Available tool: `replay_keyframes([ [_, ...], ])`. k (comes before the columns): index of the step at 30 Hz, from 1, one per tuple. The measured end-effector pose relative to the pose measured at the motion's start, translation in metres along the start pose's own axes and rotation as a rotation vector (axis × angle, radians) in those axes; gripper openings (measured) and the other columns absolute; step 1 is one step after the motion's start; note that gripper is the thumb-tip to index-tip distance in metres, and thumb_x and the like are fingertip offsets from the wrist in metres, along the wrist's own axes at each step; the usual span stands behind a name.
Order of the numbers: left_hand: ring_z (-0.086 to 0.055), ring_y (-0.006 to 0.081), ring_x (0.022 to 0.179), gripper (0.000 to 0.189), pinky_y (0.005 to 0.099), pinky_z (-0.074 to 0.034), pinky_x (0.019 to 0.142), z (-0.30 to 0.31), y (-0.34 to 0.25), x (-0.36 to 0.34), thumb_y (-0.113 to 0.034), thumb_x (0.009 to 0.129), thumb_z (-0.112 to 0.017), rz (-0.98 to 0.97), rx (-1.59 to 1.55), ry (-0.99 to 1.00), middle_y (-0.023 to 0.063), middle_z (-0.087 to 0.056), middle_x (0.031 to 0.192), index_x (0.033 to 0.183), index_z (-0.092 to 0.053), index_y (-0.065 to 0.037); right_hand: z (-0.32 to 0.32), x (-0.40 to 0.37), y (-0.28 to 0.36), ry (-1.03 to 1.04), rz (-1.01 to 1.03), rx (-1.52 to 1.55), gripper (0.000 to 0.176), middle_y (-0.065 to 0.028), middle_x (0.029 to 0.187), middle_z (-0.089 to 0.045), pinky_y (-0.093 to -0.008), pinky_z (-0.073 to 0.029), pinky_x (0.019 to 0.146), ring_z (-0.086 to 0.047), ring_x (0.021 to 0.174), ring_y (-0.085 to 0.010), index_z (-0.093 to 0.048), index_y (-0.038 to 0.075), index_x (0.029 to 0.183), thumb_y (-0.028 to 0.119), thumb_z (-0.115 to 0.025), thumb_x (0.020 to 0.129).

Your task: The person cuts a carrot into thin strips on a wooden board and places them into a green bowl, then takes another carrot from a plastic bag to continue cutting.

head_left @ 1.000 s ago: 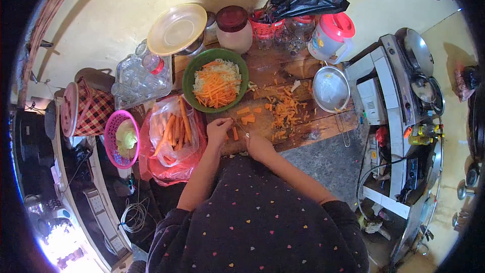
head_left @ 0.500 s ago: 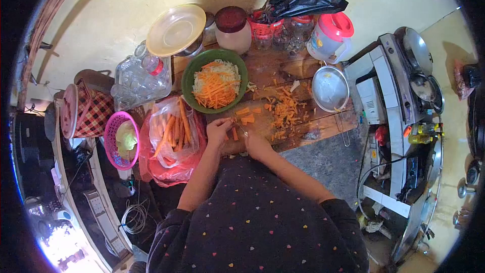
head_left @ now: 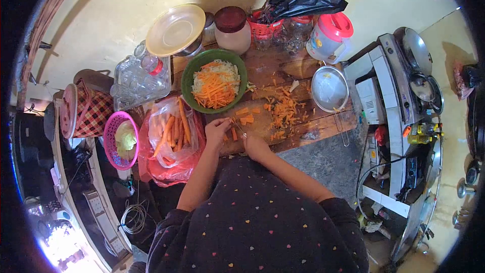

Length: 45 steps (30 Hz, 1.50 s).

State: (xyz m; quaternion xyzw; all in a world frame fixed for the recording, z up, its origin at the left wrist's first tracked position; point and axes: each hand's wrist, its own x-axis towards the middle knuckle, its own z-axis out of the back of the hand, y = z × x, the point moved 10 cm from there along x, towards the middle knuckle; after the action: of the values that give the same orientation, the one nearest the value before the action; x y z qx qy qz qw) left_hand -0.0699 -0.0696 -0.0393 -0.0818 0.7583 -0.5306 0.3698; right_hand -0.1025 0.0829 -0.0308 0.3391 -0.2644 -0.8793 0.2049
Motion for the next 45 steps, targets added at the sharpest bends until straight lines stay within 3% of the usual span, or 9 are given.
replay_keyframes([
  [5,-0.061,0.0146,0.075,0.014,0.0228,-0.049,0.069,-0.001,0.002,0.002,-0.003,0.078,-0.061,0.017,0.060,-0.002,0.0099,-0.064,0.086,0.088,-0.063,0.006,0.000,0.002,-0.001,-0.033,0.060,-0.004,0.037,-0.0270,0.084,-0.059,-0.0500,-0.044,0.071,-0.057,0.079,-0.0430,-0.050,-0.004,0.095,0.031,-0.039,0.090],
  [20,-0.060,0.0138,0.072,0.020,0.0238,-0.051,0.065,0.001,0.004,-0.004,-0.007,0.080,-0.059,-0.012,0.057,0.029,0.0085,-0.061,0.085,0.096,-0.059,0.005,-0.003,-0.030,-0.043,0.044,-0.032,0.033,0.038,-0.0265,0.084,-0.059,-0.0496,-0.042,0.074,-0.056,0.082,-0.0419,-0.050,-0.005,0.093,0.031,-0.037,0.092],
  [24,-0.059,0.0131,0.070,0.021,0.0244,-0.052,0.061,-0.007,0.004,-0.012,-0.008,0.081,-0.059,-0.043,0.242,0.152,0.0078,-0.059,0.085,0.099,-0.058,0.001,0.011,-0.040,-0.027,0.050,0.038,0.028,0.039,-0.0271,0.083,-0.058,-0.0506,-0.041,0.075,-0.056,0.083,-0.0427,-0.048,-0.005,0.095,0.032,-0.036,0.092],
  [29,-0.058,0.0124,0.067,0.018,0.0242,-0.051,0.058,-0.015,0.004,-0.019,-0.009,0.081,-0.059,-0.152,0.376,0.217,0.0063,-0.060,0.082,0.097,-0.061,-0.002,0.017,-0.040,-0.038,0.003,-0.010,0.044,0.038,-0.0282,0.083,-0.058,-0.0505,-0.043,0.072,-0.057,0.081,-0.0425,-0.049,-0.004,0.094,0.030,-0.034,0.092],
  [35,-0.061,0.0176,0.066,0.018,0.0287,-0.049,0.061,-0.021,-0.013,-0.035,-0.013,0.077,-0.061,-0.310,0.692,0.102,0.0102,-0.062,0.079,0.091,-0.061,-0.001,0.016,-0.040,-0.045,-0.064,0.020,0.041,0.040,-0.0282,0.079,-0.058,-0.0516,-0.043,0.070,-0.056,0.077,-0.0445,-0.047,-0.005,0.093,0.033,-0.034,0.092],
  [41,-0.059,0.0288,0.075,0.025,0.0353,-0.048,0.067,0.002,-0.063,-0.059,-0.014,0.072,-0.061,-0.741,1.127,-0.214,0.0162,-0.057,0.086,0.095,-0.059,-0.003,0.035,-0.052,-0.023,-0.038,0.025,0.066,0.040,-0.0278,0.081,-0.058,-0.0508,-0.042,0.071,-0.055,0.081,-0.0442,-0.049,-0.002,0.094,0.036,-0.037,0.091],
  [44,-0.058,0.0277,0.076,0.031,0.0362,-0.048,0.068,0.007,-0.044,-0.058,-0.015,0.071,-0.063,-0.724,1.152,-0.141,0.0167,-0.056,0.092,0.098,-0.057,-0.003,0.022,-0.050,-0.025,0.028,0.003,-0.033,0.040,-0.0270,0.081,-0.059,-0.0508,-0.042,0.070,-0.056,0.081,-0.0433,-0.050,-0.002,0.095,0.036,-0.038,0.091],
  [45,-0.059,0.0276,0.077,0.032,0.0360,-0.048,0.068,0.008,-0.040,-0.055,-0.015,0.070,-0.064,-0.632,1.117,-0.122,0.0167,-0.056,0.092,0.098,-0.057,-0.003,0.018,-0.048,-0.028,0.028,0.004,-0.050,0.041,-0.0268,0.081,-0.059,-0.0509,-0.043,0.070,-0.057,0.080,-0.0432,-0.050,-0.002,0.096,0.037,-0.037,0.090],
])
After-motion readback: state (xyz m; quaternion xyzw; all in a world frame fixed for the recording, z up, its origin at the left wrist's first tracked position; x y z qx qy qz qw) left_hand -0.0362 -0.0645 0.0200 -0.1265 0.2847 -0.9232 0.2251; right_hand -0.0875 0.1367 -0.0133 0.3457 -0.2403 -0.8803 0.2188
